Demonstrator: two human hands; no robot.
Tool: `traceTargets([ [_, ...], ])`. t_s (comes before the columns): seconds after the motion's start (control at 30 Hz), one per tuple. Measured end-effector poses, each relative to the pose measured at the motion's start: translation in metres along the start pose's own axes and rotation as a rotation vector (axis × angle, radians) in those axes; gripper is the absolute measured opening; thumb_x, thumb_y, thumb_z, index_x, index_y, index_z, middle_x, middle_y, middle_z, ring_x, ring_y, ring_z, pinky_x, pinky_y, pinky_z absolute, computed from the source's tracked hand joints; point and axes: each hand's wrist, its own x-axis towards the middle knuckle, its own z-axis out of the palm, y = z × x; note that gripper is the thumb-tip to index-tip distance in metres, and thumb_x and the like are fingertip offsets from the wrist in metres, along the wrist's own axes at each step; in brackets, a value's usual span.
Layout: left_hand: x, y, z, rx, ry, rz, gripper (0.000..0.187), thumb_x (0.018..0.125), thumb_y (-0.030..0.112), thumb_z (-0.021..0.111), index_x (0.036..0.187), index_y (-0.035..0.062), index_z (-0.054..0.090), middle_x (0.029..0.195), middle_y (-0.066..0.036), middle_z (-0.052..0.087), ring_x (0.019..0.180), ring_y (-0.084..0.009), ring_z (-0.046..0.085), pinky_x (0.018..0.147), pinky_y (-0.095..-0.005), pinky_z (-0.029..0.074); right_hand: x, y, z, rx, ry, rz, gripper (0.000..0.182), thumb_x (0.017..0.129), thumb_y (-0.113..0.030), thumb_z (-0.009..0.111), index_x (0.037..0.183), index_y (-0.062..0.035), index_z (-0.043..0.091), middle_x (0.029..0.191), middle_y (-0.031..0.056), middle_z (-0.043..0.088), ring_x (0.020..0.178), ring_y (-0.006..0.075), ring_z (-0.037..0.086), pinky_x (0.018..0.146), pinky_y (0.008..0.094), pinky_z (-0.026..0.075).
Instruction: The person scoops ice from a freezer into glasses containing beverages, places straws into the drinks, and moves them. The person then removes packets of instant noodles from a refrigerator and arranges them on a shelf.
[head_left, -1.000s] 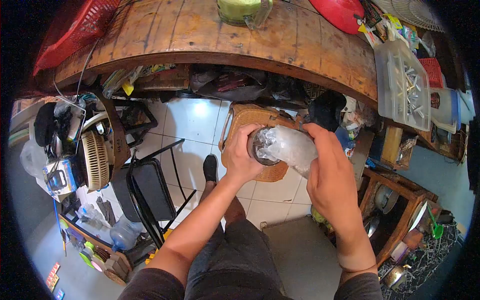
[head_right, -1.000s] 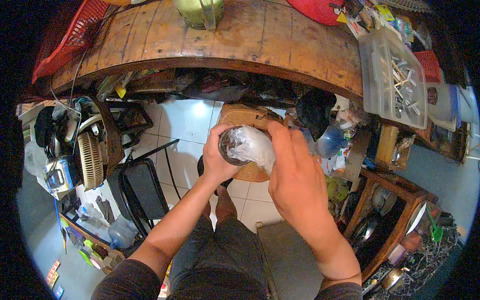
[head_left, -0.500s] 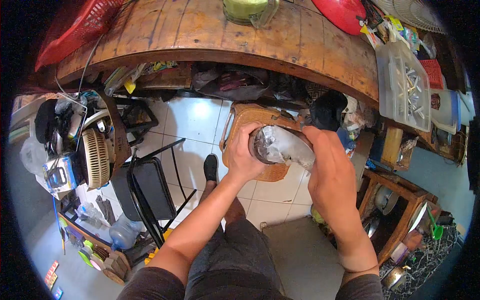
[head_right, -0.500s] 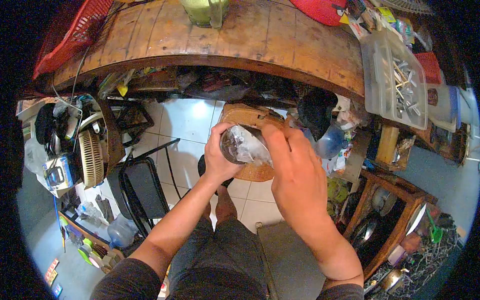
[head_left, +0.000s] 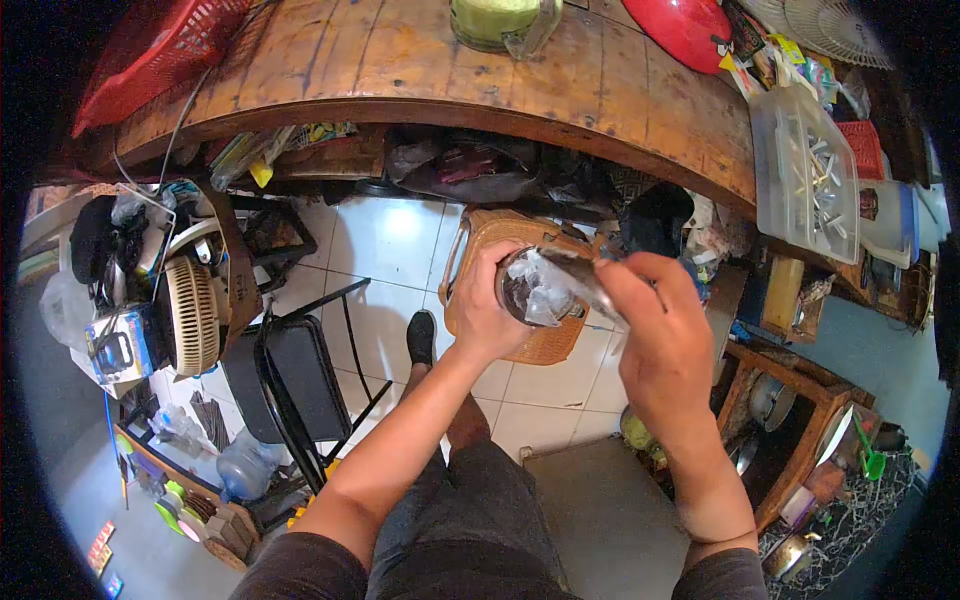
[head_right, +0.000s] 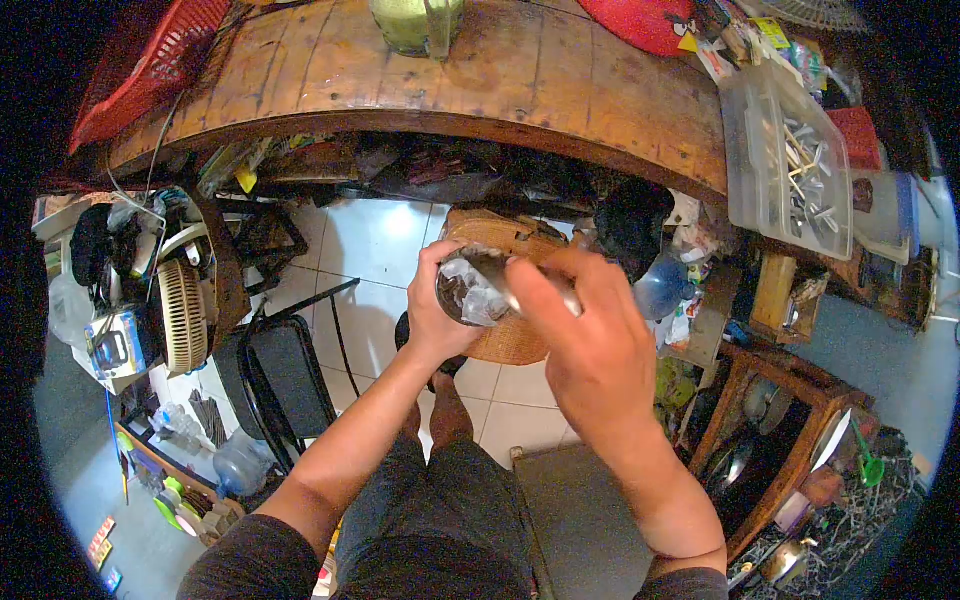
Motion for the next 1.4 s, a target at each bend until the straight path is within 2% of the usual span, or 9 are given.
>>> traceTargets([
  [0.17, 0.005, -0.001, -0.001, 0.022, 0.03, 0.088, 0.074, 0.062, 0.014, 0.09, 0.121, 0.0063, 0.045, 0.102, -0.012, 0.068, 0.093, -0.0253, 0.07, 0.081, -0.0335, 0.055, 0.002, 0.001, -0.002, 0.031, 0.036, -0.014, 0.044, 0.073, 0.003, 0.063, 0.113, -0.0148, 0.067, 0.102, 0.0117, 0.061, 0.087, 0.0313, 0.06, 0.071, 0.0396, 0.052],
  [0.47, 0.007, -0.005, 0.0, -0.046, 0.048, -0.044, 0.075, 0.057, 0.018, 0.092, 0.118, 0.006, 0.05, 0.103, -0.013, 0.064, 0.093, -0.0318, 0.066, 0.079, -0.0387, 0.053, -0.007, -0.002, 0.0, 0.126, 0.008, -0.017, 0.041, 0.075, 0.0, 0.065, 0.113, -0.0161, 0.067, 0.103, 0.0126, 0.061, 0.09, 0.0311, 0.062, 0.071, 0.039, 0.053],
  [0.53, 0.007, -0.006, -0.001, 0.027, 0.017, -0.002, 0.074, 0.062, 0.016, 0.091, 0.12, 0.0063, 0.046, 0.104, -0.012, 0.068, 0.094, -0.0235, 0.07, 0.083, -0.0337, 0.054, -0.005, -0.002, 0.003, 0.109, -0.01, 0.013, 0.042, 0.075, 0.001, 0.065, 0.113, -0.0167, 0.067, 0.103, 0.0123, 0.061, 0.09, 0.0313, 0.063, 0.071, 0.0391, 0.054],
  [0.77, 0.009, -0.004, -0.003, -0.005, -0.011, -0.001, 0.073, 0.064, 0.017, 0.091, 0.12, 0.0057, 0.046, 0.105, -0.012, 0.067, 0.094, -0.0239, 0.069, 0.083, -0.0337, 0.054, -0.007, -0.004, 0.011, 0.109, -0.011, -0.016, 0.047, 0.074, 0.006, 0.062, 0.115, -0.0163, 0.065, 0.101, 0.0117, 0.061, 0.086, 0.0329, 0.063, 0.069, 0.0405, 0.054],
  [0.93, 0.013, -0.002, -0.008, 0.058, 0.008, 0.1, 0.079, 0.06, 0.023, 0.094, 0.12, 0.0058, 0.046, 0.101, -0.011, 0.066, 0.09, -0.024, 0.067, 0.08, -0.0338, 0.054, 0.014, 0.005, -0.002, 0.138, 0.159, 0.039, 0.044, 0.074, 0.007, 0.06, 0.112, -0.0135, 0.066, 0.101, 0.0124, 0.06, 0.086, 0.033, 0.062, 0.067, 0.04, 0.053],
  [1.17, 0.014, -0.003, -0.008, 0.044, 0.012, 0.064, 0.08, 0.059, 0.023, 0.095, 0.121, 0.0058, 0.047, 0.105, -0.012, 0.065, 0.094, -0.0243, 0.067, 0.083, -0.0331, 0.053, 0.016, 0.01, 0.005, 0.118, 0.143, -0.01, 0.037, 0.075, 0.004, 0.062, 0.108, -0.0137, 0.066, 0.1, 0.0107, 0.06, 0.087, 0.0308, 0.063, 0.068, 0.0383, 0.054],
  [1.27, 0.015, 0.002, -0.009, -0.066, 0.017, 0.017, 0.077, 0.056, 0.021, 0.094, 0.119, 0.0055, 0.052, 0.109, -0.013, 0.063, 0.096, -0.0318, 0.066, 0.083, -0.0384, 0.054, 0.015, 0.006, 0.003, 0.095, 0.081, -0.032, 0.036, 0.075, 0.002, 0.063, 0.107, -0.0137, 0.067, 0.1, 0.0102, 0.061, 0.086, 0.0298, 0.064, 0.068, 0.0374, 0.054],
  [1.33, 0.016, 0.001, -0.012, 0.024, 0.001, 0.093, 0.079, 0.061, 0.022, 0.094, 0.122, 0.0048, 0.047, 0.107, -0.012, 0.066, 0.096, -0.0217, 0.067, 0.084, -0.0327, 0.053, 0.013, 0.004, 0.004, 0.075, 0.011, -0.06, 0.038, 0.075, 0.003, 0.063, 0.108, -0.0151, 0.068, 0.1, 0.0104, 0.061, 0.085, 0.0297, 0.064, 0.068, 0.0373, 0.054],
  [1.4, 0.016, -0.001, -0.011, 0.014, -0.007, 0.073, 0.078, 0.062, 0.022, 0.094, 0.122, 0.0042, 0.046, 0.107, -0.012, 0.066, 0.097, -0.0216, 0.067, 0.084, -0.0329, 0.053, 0.017, 0.004, -0.003, 0.113, 0.07, -0.034, 0.039, 0.074, 0.003, 0.064, 0.107, -0.0161, 0.068, 0.1, 0.0101, 0.061, 0.085, 0.0296, 0.064, 0.068, 0.0373, 0.054],
])
